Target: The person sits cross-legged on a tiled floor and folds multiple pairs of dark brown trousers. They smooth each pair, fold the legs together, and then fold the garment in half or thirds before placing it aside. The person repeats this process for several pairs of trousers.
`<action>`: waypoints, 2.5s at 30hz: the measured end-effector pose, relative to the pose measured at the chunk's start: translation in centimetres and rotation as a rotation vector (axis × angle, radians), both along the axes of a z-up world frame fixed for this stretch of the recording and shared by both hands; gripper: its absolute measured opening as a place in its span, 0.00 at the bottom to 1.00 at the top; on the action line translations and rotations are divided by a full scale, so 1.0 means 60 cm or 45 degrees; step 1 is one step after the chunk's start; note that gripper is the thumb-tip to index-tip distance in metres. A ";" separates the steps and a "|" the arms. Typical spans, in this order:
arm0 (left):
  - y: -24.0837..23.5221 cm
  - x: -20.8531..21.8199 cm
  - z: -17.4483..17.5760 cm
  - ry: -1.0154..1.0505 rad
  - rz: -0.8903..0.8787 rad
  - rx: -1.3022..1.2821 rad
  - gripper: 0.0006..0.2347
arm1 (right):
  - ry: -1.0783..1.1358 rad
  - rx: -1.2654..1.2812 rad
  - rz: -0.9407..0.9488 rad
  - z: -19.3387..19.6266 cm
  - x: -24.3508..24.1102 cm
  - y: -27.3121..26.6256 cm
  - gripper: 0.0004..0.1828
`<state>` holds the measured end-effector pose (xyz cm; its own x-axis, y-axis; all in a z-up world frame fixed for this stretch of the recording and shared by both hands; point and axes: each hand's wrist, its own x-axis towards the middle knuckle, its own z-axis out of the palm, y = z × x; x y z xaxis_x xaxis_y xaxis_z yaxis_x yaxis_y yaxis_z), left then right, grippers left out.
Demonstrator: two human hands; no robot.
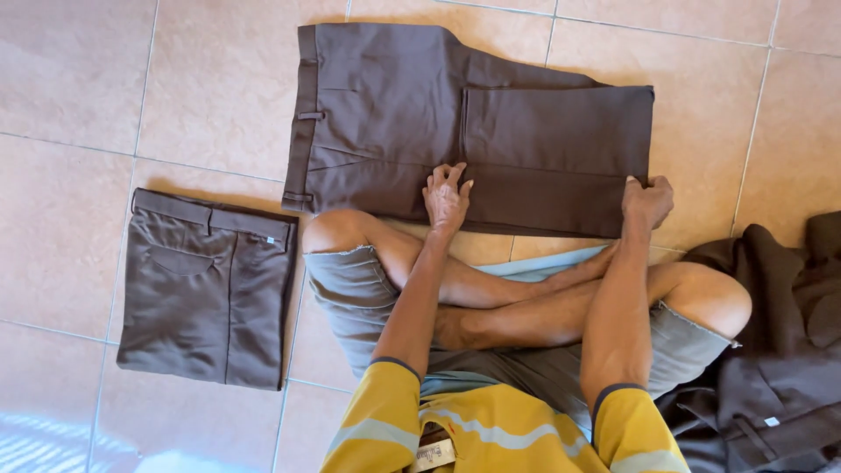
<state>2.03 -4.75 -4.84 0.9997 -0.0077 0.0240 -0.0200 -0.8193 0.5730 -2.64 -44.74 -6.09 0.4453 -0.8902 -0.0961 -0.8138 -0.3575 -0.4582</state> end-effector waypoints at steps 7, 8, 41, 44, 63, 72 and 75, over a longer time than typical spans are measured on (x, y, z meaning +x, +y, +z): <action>-0.006 -0.003 -0.032 -0.129 0.002 -0.126 0.17 | -0.325 0.549 0.051 0.189 -0.018 0.028 0.27; -0.013 -0.011 -0.036 -0.163 -0.014 -0.179 0.19 | -0.429 0.581 0.059 0.207 -0.026 0.017 0.20; -0.082 -0.129 -0.078 -0.501 -0.289 0.803 0.07 | -0.183 0.537 0.510 -0.074 0.058 0.339 0.18; -0.050 -0.111 0.136 0.632 0.243 -0.673 0.09 | -0.366 0.590 0.456 -0.113 0.073 0.244 0.14; 0.113 0.024 0.079 -0.015 0.775 0.174 0.11 | -0.240 0.373 0.162 -0.014 -0.010 0.207 0.19; 0.119 -0.022 0.065 0.033 0.495 0.257 0.17 | -0.349 0.376 0.005 -0.047 0.012 0.190 0.12; 0.118 -0.013 0.083 0.124 0.572 -0.169 0.23 | -0.450 0.372 -0.010 -0.054 0.009 0.187 0.10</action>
